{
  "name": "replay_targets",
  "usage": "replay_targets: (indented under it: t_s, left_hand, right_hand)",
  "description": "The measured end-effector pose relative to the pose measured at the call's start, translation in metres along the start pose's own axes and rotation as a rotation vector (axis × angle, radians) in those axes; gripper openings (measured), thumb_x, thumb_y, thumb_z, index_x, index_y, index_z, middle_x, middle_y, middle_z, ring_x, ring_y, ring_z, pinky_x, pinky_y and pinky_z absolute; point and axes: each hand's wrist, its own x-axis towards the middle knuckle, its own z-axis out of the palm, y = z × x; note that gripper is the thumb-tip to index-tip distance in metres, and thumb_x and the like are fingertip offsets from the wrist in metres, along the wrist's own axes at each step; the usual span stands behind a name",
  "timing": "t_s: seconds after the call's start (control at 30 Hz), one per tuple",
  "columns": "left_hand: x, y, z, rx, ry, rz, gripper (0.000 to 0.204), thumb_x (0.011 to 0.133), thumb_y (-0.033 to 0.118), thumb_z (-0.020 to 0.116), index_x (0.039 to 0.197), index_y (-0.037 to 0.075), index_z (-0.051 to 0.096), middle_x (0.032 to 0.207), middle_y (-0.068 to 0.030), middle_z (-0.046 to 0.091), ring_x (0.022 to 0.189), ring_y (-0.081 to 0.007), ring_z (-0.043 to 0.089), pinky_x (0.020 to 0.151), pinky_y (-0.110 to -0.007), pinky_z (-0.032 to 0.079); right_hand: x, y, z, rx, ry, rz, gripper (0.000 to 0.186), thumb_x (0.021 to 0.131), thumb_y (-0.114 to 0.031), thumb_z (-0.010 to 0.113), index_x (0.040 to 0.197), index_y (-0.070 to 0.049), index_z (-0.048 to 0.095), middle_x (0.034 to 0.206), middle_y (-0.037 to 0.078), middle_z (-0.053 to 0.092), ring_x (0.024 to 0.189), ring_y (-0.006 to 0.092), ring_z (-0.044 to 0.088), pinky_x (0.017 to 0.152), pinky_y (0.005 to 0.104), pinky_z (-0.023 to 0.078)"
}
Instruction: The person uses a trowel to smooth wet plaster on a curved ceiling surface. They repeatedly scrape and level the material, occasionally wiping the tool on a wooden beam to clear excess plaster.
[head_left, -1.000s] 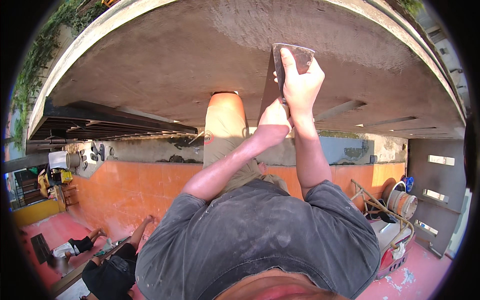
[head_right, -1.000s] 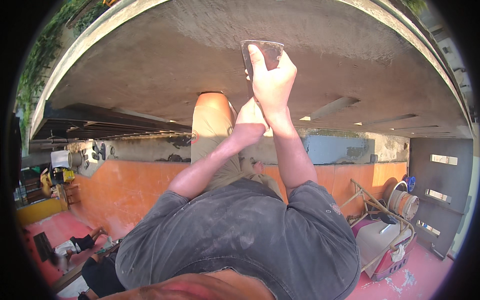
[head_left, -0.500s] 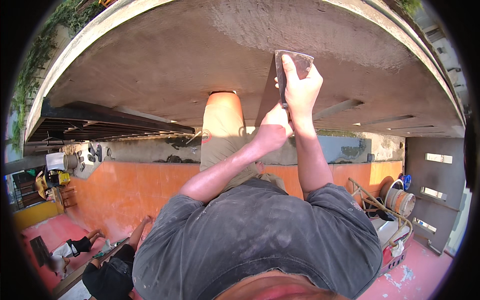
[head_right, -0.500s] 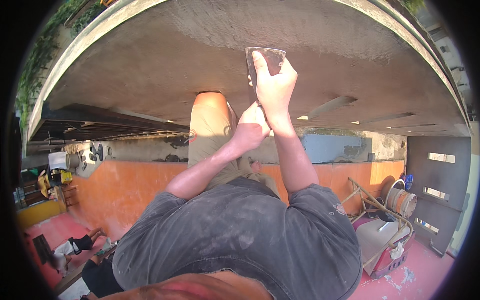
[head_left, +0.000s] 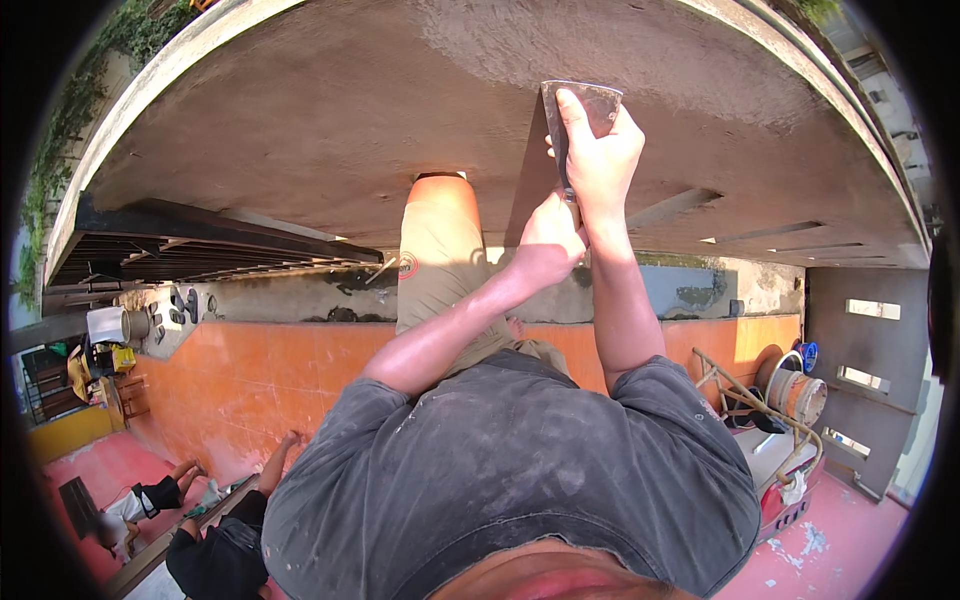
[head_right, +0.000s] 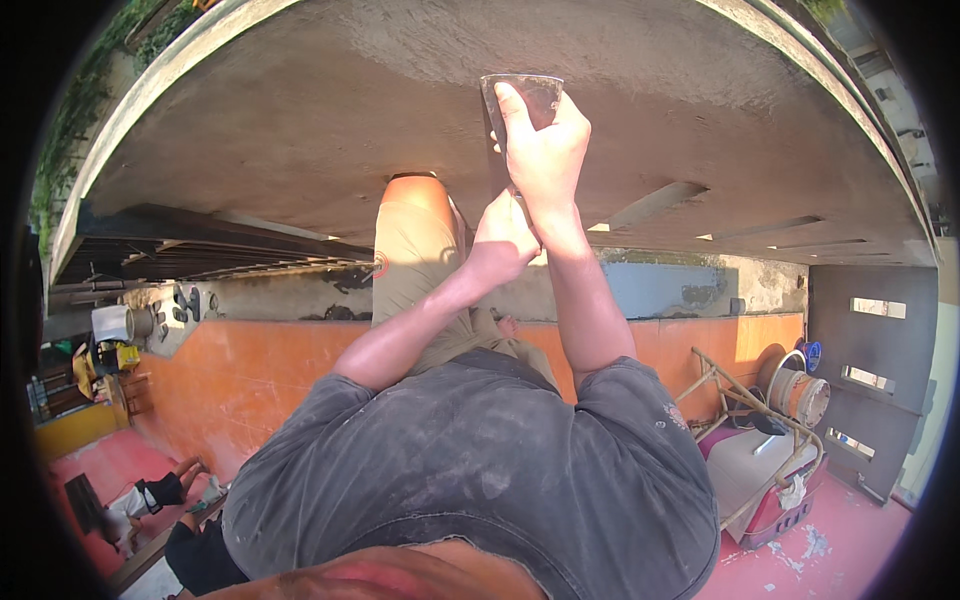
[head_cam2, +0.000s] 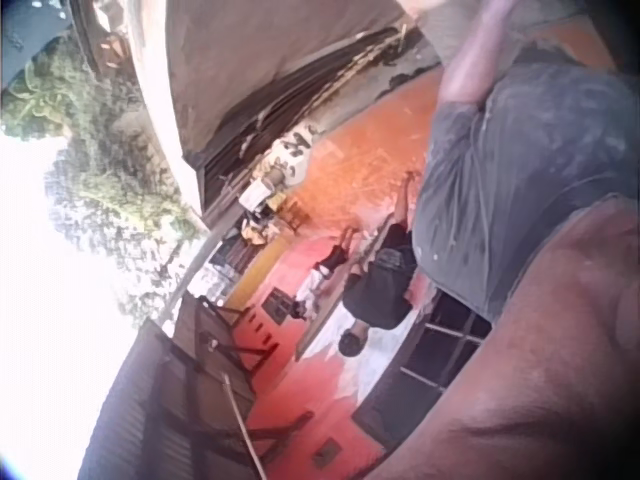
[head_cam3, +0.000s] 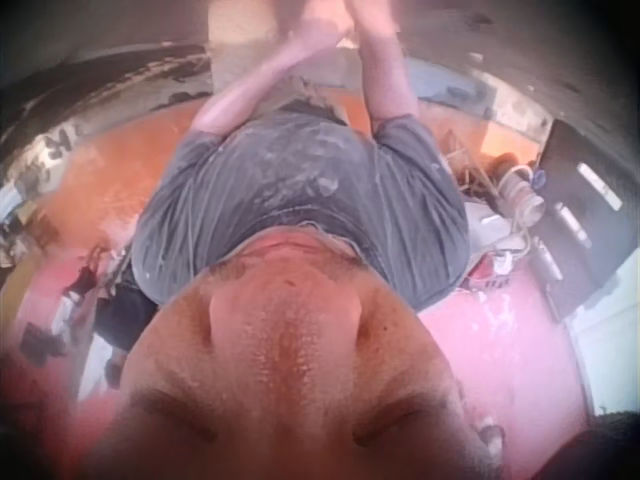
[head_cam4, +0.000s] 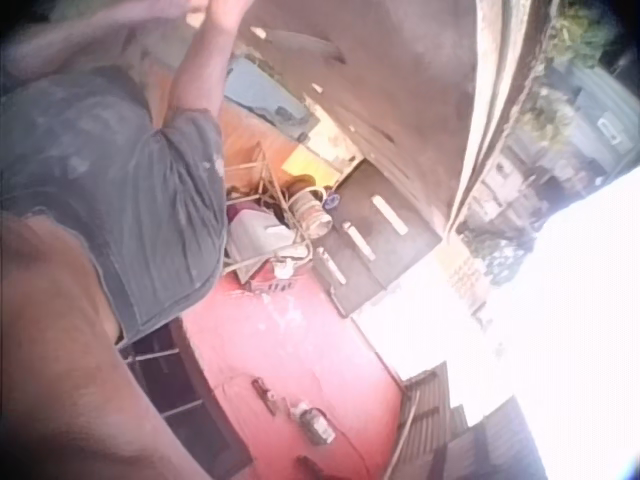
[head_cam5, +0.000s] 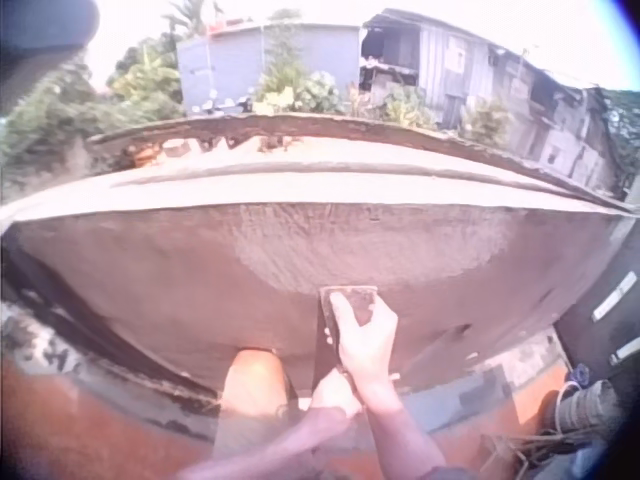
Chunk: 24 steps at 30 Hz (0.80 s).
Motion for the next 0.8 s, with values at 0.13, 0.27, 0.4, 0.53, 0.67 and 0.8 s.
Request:
replay_targets:
  t_s: [0.13,0.27,0.4,0.53,0.67,0.8]
  left_hand:
    - [0.008,-0.013,-0.001,0.064,0.054,0.149,0.039,0.094,0.018,0.066,0.123,-0.003,0.053,0.109,-0.0249,0.066,0.106,-0.0375,0.067,0.089,-0.045,0.053]
    - [0.004,0.008,-0.011,0.014,0.083,0.181,0.038,0.094,0.017,0.066,0.123,-0.004,0.054,0.111,-0.0252,0.066,0.107,-0.038,0.067,0.091,-0.045,0.053]
    - [-0.005,-0.006,-0.005,-0.043,0.039,0.211,0.036,0.092,0.011,0.062,0.123,-0.006,0.053,0.107,-0.0258,0.067,0.105,-0.0365,0.068,0.09,-0.044,0.053]
    - [0.006,0.012,-0.013,-0.182,-0.007,0.134,0.03,0.095,0.009,0.062,0.12,-0.003,0.051,0.09,-0.0146,0.067,0.079,-0.022,0.069,0.069,-0.036,0.055]
    - [0.0,0.008,-0.006,-0.148,0.042,0.212,0.026,0.096,0.011,0.061,0.116,-0.003,0.052,0.086,-0.0108,0.066,0.07,-0.0167,0.065,0.062,-0.033,0.053]
    - [-0.021,-0.039,0.021,-0.141,-0.012,0.247,0.015,0.09,0.007,0.062,0.103,0.002,0.055,0.071,-0.0032,0.058,0.055,-0.0116,0.057,0.051,-0.032,0.048]
  right_hand:
    - [-0.003,0.008,0.0,-0.014,0.031,-0.025,0.017,0.094,-0.012,0.075,0.101,0.003,0.072,0.079,0.005,0.073,0.062,0.0094,0.065,0.052,0.0262,0.053]
    - [0.011,-0.021,0.014,0.048,0.009,-0.083,0.015,0.095,-0.012,0.074,0.099,0.002,0.072,0.079,0.006,0.073,0.061,0.0108,0.066,0.052,0.0267,0.054]
    - [-0.007,0.007,0.003,0.001,0.006,-0.005,0.018,0.095,-0.015,0.074,0.099,0.002,0.071,0.077,0.007,0.072,0.061,0.0107,0.066,0.051,0.0256,0.054]
    - [0.007,-0.016,0.011,0.01,0.014,-0.071,0.018,0.095,-0.015,0.075,0.099,0.002,0.07,0.076,0.006,0.071,0.061,0.0102,0.066,0.051,0.0257,0.054]
    - [0.005,-0.019,0.007,-0.02,-0.016,-0.082,0.017,0.096,-0.016,0.073,0.098,0.001,0.071,0.076,0.005,0.071,0.06,0.0103,0.066,0.05,0.0263,0.054]
    - [-0.024,0.018,-0.03,-0.022,0.015,0.264,0.018,0.097,-0.016,0.071,0.101,0.001,0.068,0.079,0.006,0.07,0.06,0.0121,0.066,0.052,0.0275,0.055]
